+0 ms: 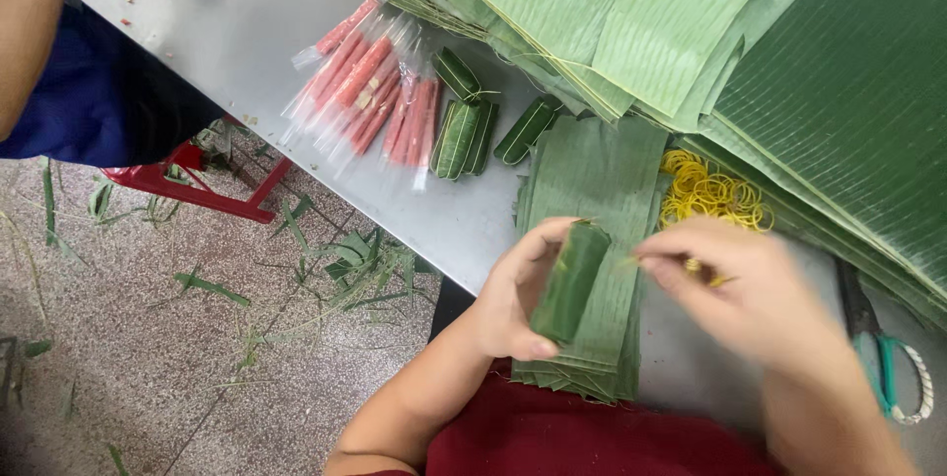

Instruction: The person wraps small pink sausage-like items in banana leaves and secures them with yellow rubber bands. The person folds the leaves around each item, ties them, and places the finished bundles on the table.

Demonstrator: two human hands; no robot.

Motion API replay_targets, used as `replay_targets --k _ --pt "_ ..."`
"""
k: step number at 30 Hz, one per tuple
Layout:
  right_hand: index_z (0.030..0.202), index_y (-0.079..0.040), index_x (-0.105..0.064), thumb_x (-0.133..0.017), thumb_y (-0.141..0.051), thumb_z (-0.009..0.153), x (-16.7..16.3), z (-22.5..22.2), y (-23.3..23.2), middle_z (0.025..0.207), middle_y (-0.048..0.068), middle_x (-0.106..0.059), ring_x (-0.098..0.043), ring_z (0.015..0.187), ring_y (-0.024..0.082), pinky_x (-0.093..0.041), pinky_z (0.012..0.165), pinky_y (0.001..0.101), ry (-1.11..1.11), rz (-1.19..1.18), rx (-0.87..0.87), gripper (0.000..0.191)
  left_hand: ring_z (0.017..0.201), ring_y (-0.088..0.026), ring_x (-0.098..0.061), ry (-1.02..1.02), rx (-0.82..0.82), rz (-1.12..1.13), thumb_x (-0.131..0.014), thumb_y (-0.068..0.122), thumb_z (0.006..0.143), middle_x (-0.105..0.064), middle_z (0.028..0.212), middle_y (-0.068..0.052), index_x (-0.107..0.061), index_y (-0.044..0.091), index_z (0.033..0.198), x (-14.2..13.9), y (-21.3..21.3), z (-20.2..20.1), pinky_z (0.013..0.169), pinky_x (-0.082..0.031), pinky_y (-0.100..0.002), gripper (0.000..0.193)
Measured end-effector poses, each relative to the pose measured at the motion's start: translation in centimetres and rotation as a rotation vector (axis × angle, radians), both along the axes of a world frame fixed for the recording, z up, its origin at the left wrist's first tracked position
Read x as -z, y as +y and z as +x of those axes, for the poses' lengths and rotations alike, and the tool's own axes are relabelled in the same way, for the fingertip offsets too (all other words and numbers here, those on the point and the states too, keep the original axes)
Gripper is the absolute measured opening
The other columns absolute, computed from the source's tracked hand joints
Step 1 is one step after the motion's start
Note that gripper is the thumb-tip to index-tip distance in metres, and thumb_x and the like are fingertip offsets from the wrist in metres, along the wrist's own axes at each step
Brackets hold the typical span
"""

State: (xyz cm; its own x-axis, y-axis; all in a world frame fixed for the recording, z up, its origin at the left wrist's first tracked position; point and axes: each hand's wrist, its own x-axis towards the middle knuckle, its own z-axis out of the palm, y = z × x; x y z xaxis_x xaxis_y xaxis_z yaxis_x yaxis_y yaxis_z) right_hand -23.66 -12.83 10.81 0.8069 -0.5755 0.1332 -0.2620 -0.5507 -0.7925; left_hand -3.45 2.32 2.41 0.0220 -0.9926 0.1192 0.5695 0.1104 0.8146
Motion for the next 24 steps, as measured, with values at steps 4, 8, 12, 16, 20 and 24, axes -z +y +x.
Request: replay_targets --k 4,8,12,16,20,24 --pt "0.094 -0.001 -0.067 -0.063 -0.013 0.093 2.8 1.7 1.7 0.085 0.007 -0.066 -0.06 0.072 0.019 -0.048 0.064 0.0321 -0.104 0.289 0.0 0.013 0.133 -0.023 -0.053 0.204 0.024 0.067 -0.094 0.058 0.065 -0.052 0.141 -0.013 -0.038 -0.003 0.156 0.2 0.0 -0.1 0.116 -0.04 -0.036 0.123" --pt "0.092 -0.001 -0.058 -0.051 -0.012 0.098 5.3 1.6 0.5 0.087 0.007 -0.063 -0.06 0.079 0.021 -0.048 0.069 0.0337 -0.49 1.309 -0.104 0.014 0.102 -0.017 -0.054 -0.213 0.011 -0.052 -0.089 0.059 0.064 -0.052 0.125 -0.008 -0.042 -0.002 0.154 -0.6 0.4 0.6 0.087 -0.044 -0.03 0.118" --pt "0.1 0.005 -0.066 -0.06 -0.003 0.1 5.4 0.7 1.1 0.067 -0.001 -0.056 -0.05 0.056 0.011 -0.038 0.048 0.0256 -0.489 1.444 0.022 0.01 0.107 -0.025 -0.065 -1.416 -0.406 -0.377 -0.091 0.06 0.056 -0.06 0.131 -0.015 -0.044 0.001 0.14 -1.3 -0.4 1.2 0.083 -0.046 -0.034 0.113" --pt "0.085 -0.006 -0.069 -0.069 -0.009 0.091 3.8 0.6 3.3 0.067 0.002 -0.061 -0.057 0.055 0.015 -0.044 0.049 0.0318 -0.103 0.405 -0.253 0.007 0.092 -0.016 -0.063 -0.927 -0.382 0.038 -0.096 0.044 0.061 -0.066 0.127 -0.011 -0.044 0.01 0.145 -0.9 -1.4 2.6 0.081 -0.05 -0.028 0.105" --pt "0.085 -0.007 -0.068 -0.071 -0.011 0.09 2.6 1.9 3.4 0.071 0.005 -0.061 -0.06 0.059 0.02 -0.046 0.051 0.034 -0.102 0.156 -0.317 0.007 0.115 -0.017 -0.059 -0.211 -0.243 0.059 -0.096 0.025 0.069 -0.058 0.133 -0.008 -0.036 0.011 0.152 -0.1 -1.0 1.2 0.1 -0.049 -0.033 0.103" --pt "0.082 -0.008 -0.064 -0.073 -0.016 0.087 2.8 2.9 3.3 0.076 0.007 -0.062 -0.063 0.064 0.025 -0.048 0.055 0.036 -0.104 -0.122 -0.262 0.013 0.135 -0.015 -0.053 0.14 -0.093 0.137 -0.095 0.018 0.075 -0.053 0.143 -0.006 -0.033 0.011 0.158 0.2 -0.6 -1.6 0.116 -0.044 -0.03 0.104"
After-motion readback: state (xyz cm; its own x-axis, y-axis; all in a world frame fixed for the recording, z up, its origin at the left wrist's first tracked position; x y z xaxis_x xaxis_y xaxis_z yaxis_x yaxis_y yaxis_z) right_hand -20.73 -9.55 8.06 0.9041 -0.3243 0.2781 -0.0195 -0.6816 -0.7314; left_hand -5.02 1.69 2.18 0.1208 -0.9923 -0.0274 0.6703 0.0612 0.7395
